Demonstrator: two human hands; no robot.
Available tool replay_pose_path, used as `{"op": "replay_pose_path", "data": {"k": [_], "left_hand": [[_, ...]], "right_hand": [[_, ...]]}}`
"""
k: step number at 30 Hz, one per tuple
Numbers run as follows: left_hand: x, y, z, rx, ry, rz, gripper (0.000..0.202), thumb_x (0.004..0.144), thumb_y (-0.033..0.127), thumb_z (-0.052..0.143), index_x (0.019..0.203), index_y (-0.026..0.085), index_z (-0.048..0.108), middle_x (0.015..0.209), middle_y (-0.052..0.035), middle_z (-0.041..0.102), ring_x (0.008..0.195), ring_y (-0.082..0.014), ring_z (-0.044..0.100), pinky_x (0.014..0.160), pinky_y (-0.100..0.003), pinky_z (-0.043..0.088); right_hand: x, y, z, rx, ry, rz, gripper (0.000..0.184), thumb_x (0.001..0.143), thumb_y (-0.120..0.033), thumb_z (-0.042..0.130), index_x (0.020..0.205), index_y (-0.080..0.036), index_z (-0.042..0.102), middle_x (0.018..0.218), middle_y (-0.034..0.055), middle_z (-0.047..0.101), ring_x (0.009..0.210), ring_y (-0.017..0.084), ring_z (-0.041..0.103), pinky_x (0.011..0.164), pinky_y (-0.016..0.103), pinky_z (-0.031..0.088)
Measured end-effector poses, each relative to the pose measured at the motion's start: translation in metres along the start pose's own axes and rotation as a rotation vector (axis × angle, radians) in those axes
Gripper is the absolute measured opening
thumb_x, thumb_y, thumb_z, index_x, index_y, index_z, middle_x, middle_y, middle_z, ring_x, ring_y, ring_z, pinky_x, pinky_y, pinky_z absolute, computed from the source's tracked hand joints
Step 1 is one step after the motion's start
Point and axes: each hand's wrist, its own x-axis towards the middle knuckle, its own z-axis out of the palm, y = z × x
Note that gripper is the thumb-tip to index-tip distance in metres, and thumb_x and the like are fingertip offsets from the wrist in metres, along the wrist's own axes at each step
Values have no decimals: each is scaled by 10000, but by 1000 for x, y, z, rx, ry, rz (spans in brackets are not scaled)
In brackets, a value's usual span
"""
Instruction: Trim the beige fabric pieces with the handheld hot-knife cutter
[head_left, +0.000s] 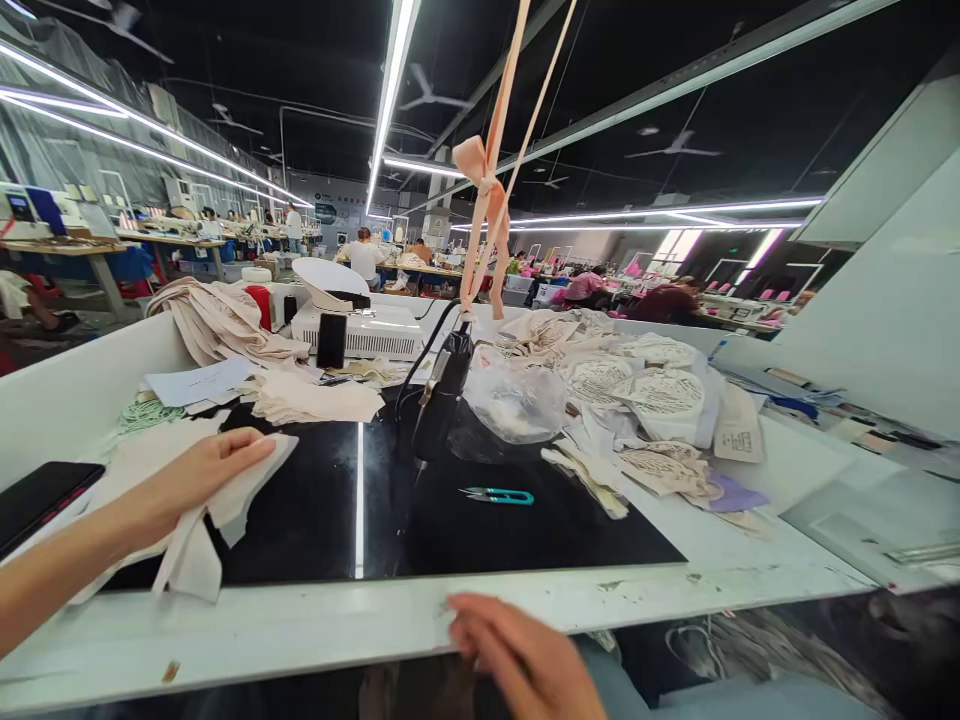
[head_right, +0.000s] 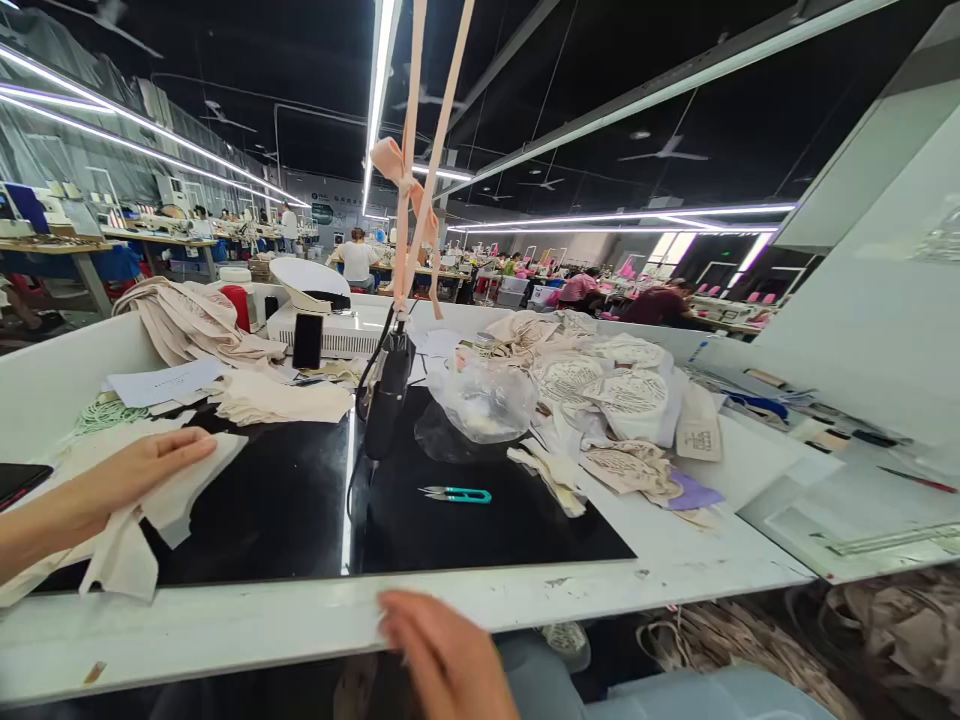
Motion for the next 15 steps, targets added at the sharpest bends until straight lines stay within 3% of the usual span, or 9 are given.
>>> {"op": "replay_pose_path", "data": {"k": [2,5,11,13,15], "left_hand": [[-7,3,14,14,-77,2,766,675,959,824,882,240,660,759,33,595,689,-186,560,573,-236,426],[-16,2,29,7,-130,36,752,721,950,799,834,230,612,713,58,484,638,-147,429,578,-224,307],[-21,-4,38,69,-268,52,828,753,1037,706,795,228,537,711,65,406,664,-134,300,605,-254,215],[-24,-1,39,110,-315,57,845,729,1056,695,777,231,521,696,70,380,664,-134,292,604,-264,216],[-28,5,41,138,-359,66,836,744,1049,676,768,231,508,697,73,370,676,-135,300,615,-271,232]], "right_hand": [[20,22,-21,-198,113,-101,459,1233,-486,453,1192,-337,885,1098,55,900,954,250,888,873,331,745],[49,51,-39,-367,180,-208,480,1222,-456,418,1233,-311,876,1122,85,906,1011,286,896,919,391,759],[85,92,-34,-474,208,-215,399,1170,-375,491,1300,-280,856,1318,133,875,1182,341,860,1017,511,734],[95,102,-31,-492,240,-222,451,1173,-436,468,1250,-253,873,1277,161,883,1138,374,869,951,546,744],[104,112,-28,-492,274,-248,581,1181,-542,399,1150,-240,895,1102,168,903,986,385,889,845,547,753]]}}
